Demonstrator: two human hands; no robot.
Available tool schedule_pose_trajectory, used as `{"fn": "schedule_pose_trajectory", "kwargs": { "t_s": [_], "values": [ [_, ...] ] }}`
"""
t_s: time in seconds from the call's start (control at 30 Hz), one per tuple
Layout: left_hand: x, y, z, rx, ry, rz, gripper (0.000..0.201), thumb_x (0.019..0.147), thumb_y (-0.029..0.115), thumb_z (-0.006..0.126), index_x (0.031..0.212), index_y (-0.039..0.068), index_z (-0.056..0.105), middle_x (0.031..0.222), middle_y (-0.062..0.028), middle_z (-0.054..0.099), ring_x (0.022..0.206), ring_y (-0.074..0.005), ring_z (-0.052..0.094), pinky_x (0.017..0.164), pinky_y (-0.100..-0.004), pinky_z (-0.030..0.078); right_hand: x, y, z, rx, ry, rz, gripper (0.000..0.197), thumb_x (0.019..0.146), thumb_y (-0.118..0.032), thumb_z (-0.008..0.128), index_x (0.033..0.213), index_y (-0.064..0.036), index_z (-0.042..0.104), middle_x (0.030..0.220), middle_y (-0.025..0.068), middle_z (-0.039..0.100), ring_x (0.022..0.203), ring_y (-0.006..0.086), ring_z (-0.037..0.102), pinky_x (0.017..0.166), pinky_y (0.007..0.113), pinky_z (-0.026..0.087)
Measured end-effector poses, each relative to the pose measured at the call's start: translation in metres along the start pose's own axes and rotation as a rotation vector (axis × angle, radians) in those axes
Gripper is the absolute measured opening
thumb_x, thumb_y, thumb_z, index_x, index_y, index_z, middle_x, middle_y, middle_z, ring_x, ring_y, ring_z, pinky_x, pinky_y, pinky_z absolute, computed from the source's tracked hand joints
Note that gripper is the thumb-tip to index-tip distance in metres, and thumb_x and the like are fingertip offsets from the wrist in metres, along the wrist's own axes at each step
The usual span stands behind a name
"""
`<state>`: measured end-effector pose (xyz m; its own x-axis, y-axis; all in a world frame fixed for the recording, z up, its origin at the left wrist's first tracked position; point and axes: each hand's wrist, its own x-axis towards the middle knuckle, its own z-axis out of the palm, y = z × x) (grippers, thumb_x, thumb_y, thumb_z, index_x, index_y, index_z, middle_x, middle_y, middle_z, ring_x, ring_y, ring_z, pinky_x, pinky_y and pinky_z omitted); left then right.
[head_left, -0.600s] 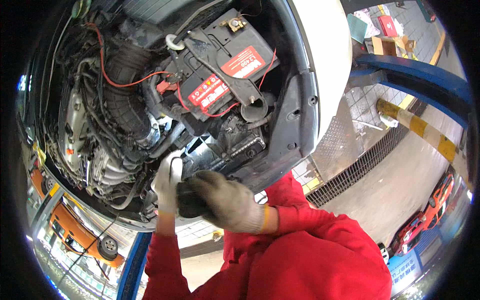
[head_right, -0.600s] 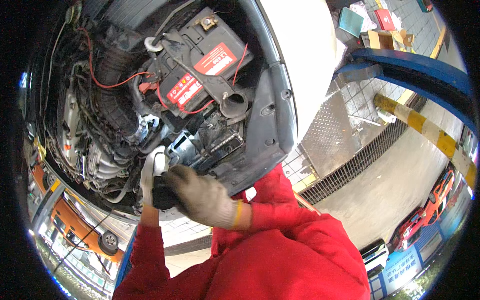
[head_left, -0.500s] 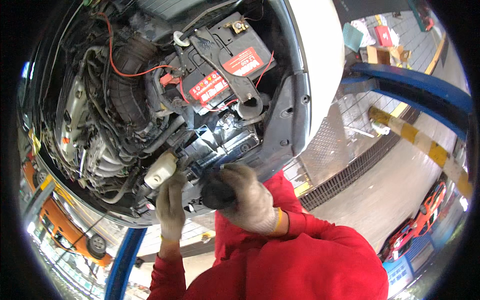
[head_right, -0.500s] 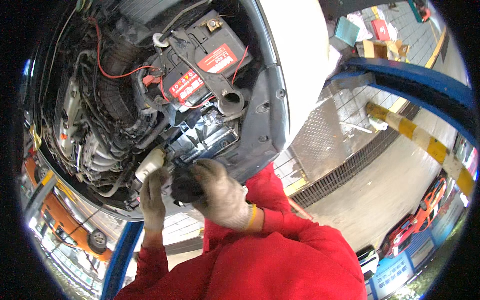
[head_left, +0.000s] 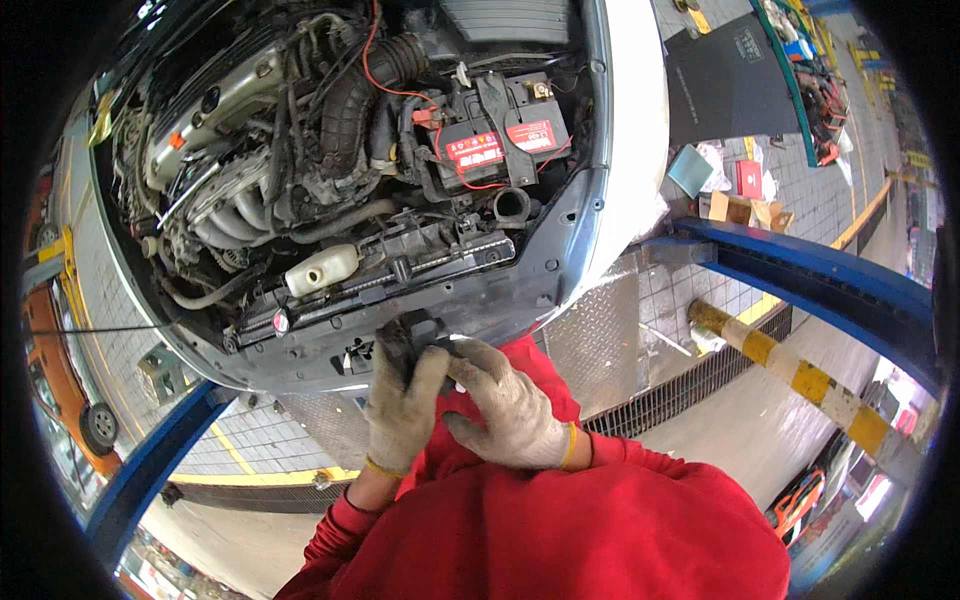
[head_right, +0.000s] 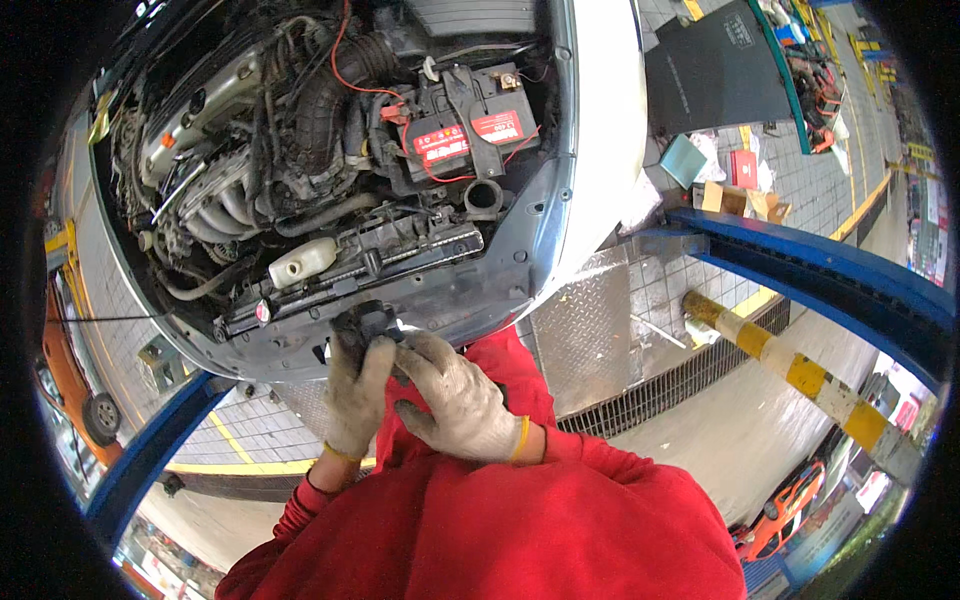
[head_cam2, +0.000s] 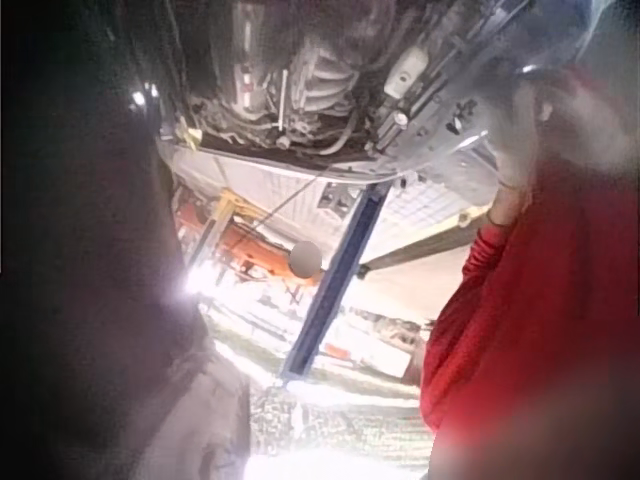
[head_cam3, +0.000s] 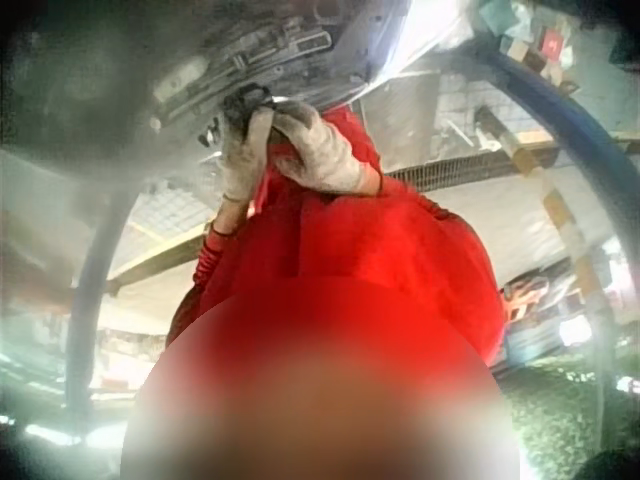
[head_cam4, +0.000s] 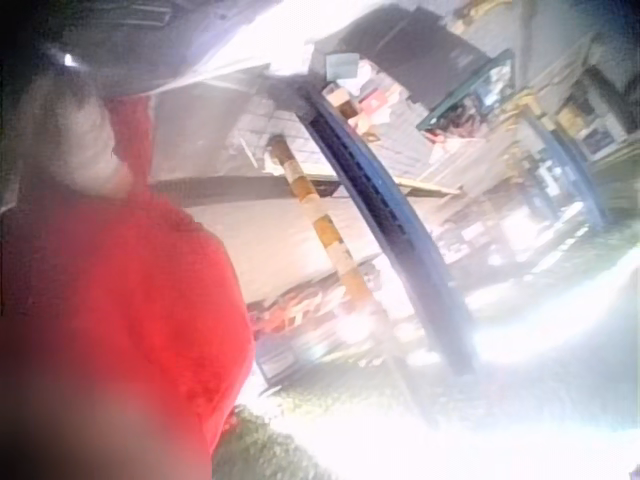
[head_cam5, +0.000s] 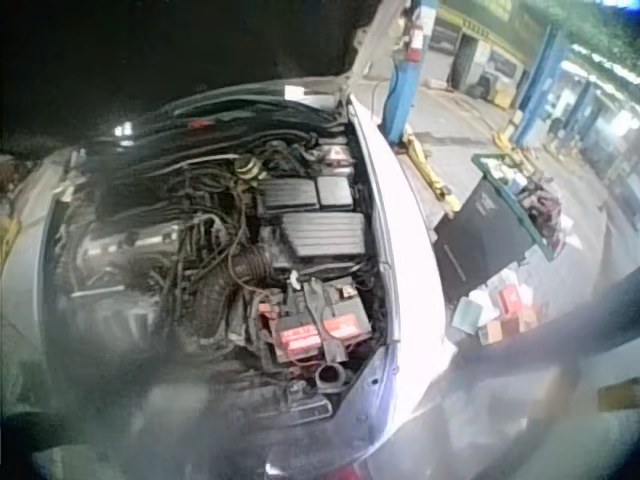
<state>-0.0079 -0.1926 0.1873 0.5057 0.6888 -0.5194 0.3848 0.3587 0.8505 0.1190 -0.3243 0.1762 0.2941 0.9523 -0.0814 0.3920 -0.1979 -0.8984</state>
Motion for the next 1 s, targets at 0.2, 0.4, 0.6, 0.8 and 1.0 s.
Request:
{"fn": "schedule_pose_trajectory", "kwargs": {
  "t_s": [0.2,0.4,0.6,0.8,1.0],
  "values": [
    [-0.025,-0.019,-0.023,-0.031,0.187,0.059,0.039,0.116,0.017,0.069,0.151,0.002,0.062,0.123,-0.0035,0.073,0.101,-0.0129,0.067,0.091,-0.0292,0.058,0.007,0.052,-0.047,-0.155,0.175,-0.111,0.058,0.093,-0.014,0.092,0.147,-0.0061,0.071,0.142,0.0200,0.074,0.127,0.0395,0.077,0.104,0.046,0.065],
    [-0.066,-0.040,-0.052,-0.226,0.306,-0.113,0.041,0.114,0.019,0.076,0.149,0.002,0.065,0.119,-0.0032,0.075,0.101,-0.0118,0.070,0.092,-0.0306,0.060,0.074,0.186,-0.141,-0.546,0.553,0.089,0.057,0.109,-0.030,0.082,0.155,-0.0011,0.064,0.145,0.0227,0.073,0.130,0.0419,0.072,0.117,0.049,0.056],
    [-0.080,-0.045,-0.075,-0.262,0.326,-0.169,0.046,0.108,0.013,0.081,0.150,0.003,0.067,0.124,-0.0031,0.077,0.108,-0.0133,0.072,0.099,-0.0318,0.061,0.141,0.257,-0.157,-0.668,0.667,0.475,0.094,0.114,-0.065,0.062,0.171,0.0079,0.045,0.169,0.0386,0.053,0.157,0.0538,0.053,0.132,0.055,0.044],
    [-0.079,-0.034,-0.085,-0.255,0.213,0.055,0.034,0.103,0.007,0.081,0.137,0.004,0.076,0.129,-0.0106,0.075,0.116,-0.0238,0.074,0.099,-0.0392,0.062,0.164,0.307,-0.110,-0.744,0.857,0.534,0.092,0.114,-0.063,0.061,0.173,0.0048,0.041,0.173,0.0368,0.048,0.159,0.0527,0.051,0.132,0.058,0.043],
    [-0.072,-0.020,-0.089,-0.285,0.173,0.059,0.028,0.105,0.002,0.079,0.133,0.002,0.077,0.134,-0.0125,0.074,0.115,-0.0245,0.075,0.101,-0.0384,0.061,0.160,0.327,-0.106,-0.949,0.918,0.445,0.088,0.112,-0.057,0.066,0.172,0.0023,0.040,0.169,0.0343,0.053,0.155,0.0512,0.055,0.127,0.060,0.048]
  ]
}}
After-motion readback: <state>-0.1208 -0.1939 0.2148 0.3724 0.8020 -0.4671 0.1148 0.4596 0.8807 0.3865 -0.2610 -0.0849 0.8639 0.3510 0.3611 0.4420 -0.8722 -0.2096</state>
